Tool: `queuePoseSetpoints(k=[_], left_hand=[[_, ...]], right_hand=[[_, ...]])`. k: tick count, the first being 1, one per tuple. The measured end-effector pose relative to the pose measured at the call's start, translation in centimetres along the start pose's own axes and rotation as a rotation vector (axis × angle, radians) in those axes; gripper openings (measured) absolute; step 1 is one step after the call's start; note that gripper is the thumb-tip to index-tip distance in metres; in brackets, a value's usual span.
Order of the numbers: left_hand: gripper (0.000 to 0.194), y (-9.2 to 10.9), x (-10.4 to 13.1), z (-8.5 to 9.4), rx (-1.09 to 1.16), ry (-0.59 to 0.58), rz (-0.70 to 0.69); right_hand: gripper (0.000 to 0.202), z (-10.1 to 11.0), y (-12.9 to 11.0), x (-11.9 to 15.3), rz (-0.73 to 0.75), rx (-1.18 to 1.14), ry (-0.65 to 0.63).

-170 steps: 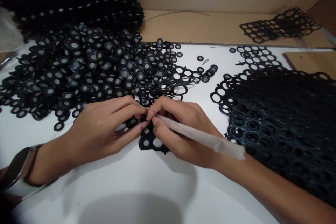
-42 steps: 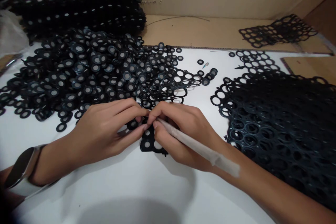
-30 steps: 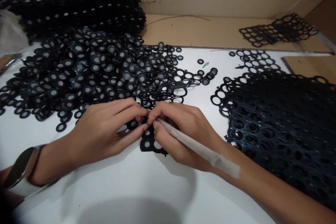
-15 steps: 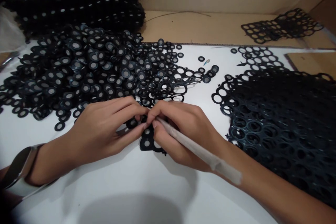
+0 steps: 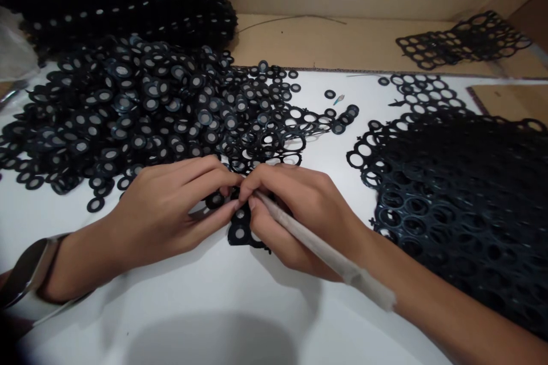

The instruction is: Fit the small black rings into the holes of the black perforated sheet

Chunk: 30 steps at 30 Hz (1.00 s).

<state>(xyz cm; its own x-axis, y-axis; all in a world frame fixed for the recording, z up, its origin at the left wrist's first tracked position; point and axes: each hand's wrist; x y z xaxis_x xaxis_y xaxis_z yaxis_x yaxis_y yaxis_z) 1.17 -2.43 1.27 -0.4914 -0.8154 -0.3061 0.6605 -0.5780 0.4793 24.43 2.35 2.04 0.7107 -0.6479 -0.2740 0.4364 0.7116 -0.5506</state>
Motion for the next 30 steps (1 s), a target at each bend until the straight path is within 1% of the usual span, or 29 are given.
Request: queuePoseSetpoints(k=[20,30], left_hand=[[0.016,0.07,0.14,0.05,-0.011,-0.001,-0.011],[0.015,0.08,0.05,-0.04,-0.029,-0.001,-0.008]], right_hand=[[0.017,-0.14,0.03,0.02,-0.006,0.01,-0.004],[0.016,-0.08,-0.07,0.02,0.015,0.027,0.005]])
Point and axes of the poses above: each hand's wrist, its own x-axis away from the middle knuckle, its own z-axis out of the back of the hand, y = z × x, and after that the axes turned 13 degrees about x, right-handed
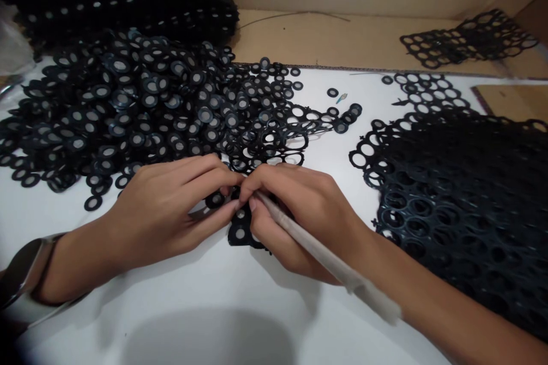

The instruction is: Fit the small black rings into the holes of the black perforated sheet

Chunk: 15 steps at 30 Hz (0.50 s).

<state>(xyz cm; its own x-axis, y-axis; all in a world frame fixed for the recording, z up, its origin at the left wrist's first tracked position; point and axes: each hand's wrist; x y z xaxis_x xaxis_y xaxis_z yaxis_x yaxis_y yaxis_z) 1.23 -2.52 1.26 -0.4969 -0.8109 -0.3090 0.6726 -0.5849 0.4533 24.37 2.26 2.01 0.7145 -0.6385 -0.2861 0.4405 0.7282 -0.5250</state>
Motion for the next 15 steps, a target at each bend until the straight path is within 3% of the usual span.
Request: queuePoseSetpoints(k=[15], left_hand=[[0.015,0.07,-0.15,0.18,0.004,-0.01,-0.001]], right_hand=[[0.014,-0.18,-0.14,-0.08,0.021,0.058,0.012]])
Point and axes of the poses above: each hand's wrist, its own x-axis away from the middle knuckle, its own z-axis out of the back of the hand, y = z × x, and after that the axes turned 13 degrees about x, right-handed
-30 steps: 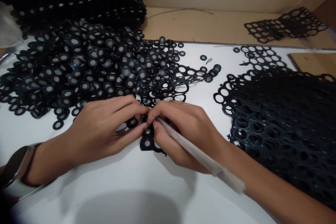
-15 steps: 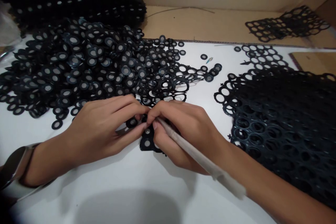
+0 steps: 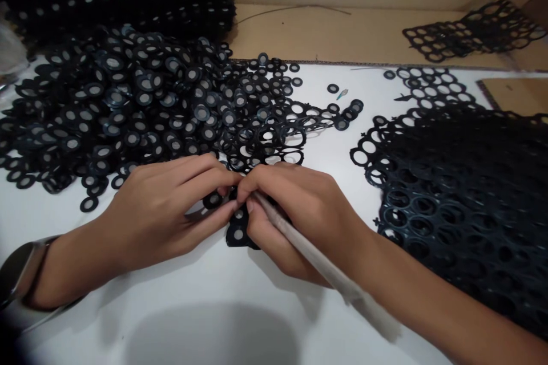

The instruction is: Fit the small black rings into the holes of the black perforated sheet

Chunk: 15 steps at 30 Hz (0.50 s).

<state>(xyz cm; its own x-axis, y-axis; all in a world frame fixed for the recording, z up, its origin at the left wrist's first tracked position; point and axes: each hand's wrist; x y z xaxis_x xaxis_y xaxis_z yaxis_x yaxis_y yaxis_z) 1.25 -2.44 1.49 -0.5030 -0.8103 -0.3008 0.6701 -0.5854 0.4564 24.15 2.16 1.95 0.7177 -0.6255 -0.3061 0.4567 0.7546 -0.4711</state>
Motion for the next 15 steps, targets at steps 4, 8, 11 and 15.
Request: queuePoseSetpoints(k=[4,8,11,15], left_hand=[[0.014,-0.01,0.0,0.0,-0.012,0.004,-0.01],[0.014,0.0,0.03,0.0,-0.022,0.001,-0.007],[0.014,0.01,0.02,-0.01,-0.021,0.004,-0.011],[0.013,0.04,0.01,-0.01,-0.024,0.006,-0.014]], right_hand=[[0.015,0.0,-0.05,-0.01,0.011,-0.012,0.019],[0.014,0.04,-0.08,0.02,0.019,-0.014,0.026],[0.016,0.02,-0.1,0.02,0.022,-0.01,0.024],[0.015,-0.06,-0.14,0.06,0.026,-0.002,0.019]])
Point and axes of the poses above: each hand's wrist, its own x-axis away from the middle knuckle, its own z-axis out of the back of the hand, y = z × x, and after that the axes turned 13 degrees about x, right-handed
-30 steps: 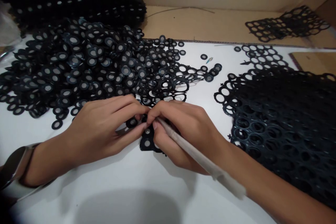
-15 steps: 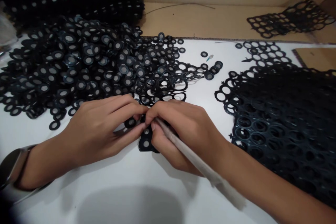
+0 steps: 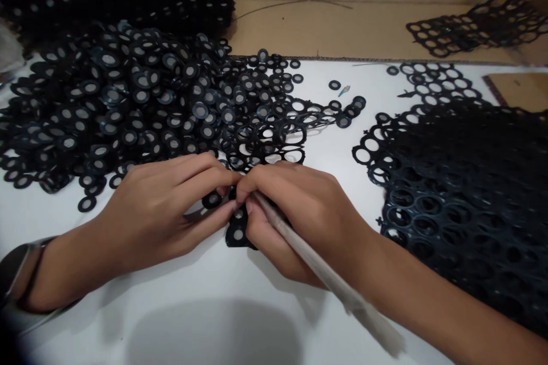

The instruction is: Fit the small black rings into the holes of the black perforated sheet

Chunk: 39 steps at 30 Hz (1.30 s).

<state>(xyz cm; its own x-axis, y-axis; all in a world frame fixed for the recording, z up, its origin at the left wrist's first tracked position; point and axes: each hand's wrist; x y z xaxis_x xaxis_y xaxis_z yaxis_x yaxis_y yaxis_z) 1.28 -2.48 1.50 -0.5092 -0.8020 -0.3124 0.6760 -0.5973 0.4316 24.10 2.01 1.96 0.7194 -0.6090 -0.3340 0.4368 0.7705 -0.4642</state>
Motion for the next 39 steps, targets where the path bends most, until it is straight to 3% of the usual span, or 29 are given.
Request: queuePoseSetpoints(k=[14,39], left_hand=[[0.013,0.05,0.03,-0.05,-0.002,0.012,-0.007],[0.014,0.06,0.1,0.11,-0.028,-0.005,-0.028]], right_hand=[[0.017,-0.51,0.29,0.29,0.015,-0.026,0.042],[0.017,-0.28,0.04,0.28,-0.03,0.015,0.002]])
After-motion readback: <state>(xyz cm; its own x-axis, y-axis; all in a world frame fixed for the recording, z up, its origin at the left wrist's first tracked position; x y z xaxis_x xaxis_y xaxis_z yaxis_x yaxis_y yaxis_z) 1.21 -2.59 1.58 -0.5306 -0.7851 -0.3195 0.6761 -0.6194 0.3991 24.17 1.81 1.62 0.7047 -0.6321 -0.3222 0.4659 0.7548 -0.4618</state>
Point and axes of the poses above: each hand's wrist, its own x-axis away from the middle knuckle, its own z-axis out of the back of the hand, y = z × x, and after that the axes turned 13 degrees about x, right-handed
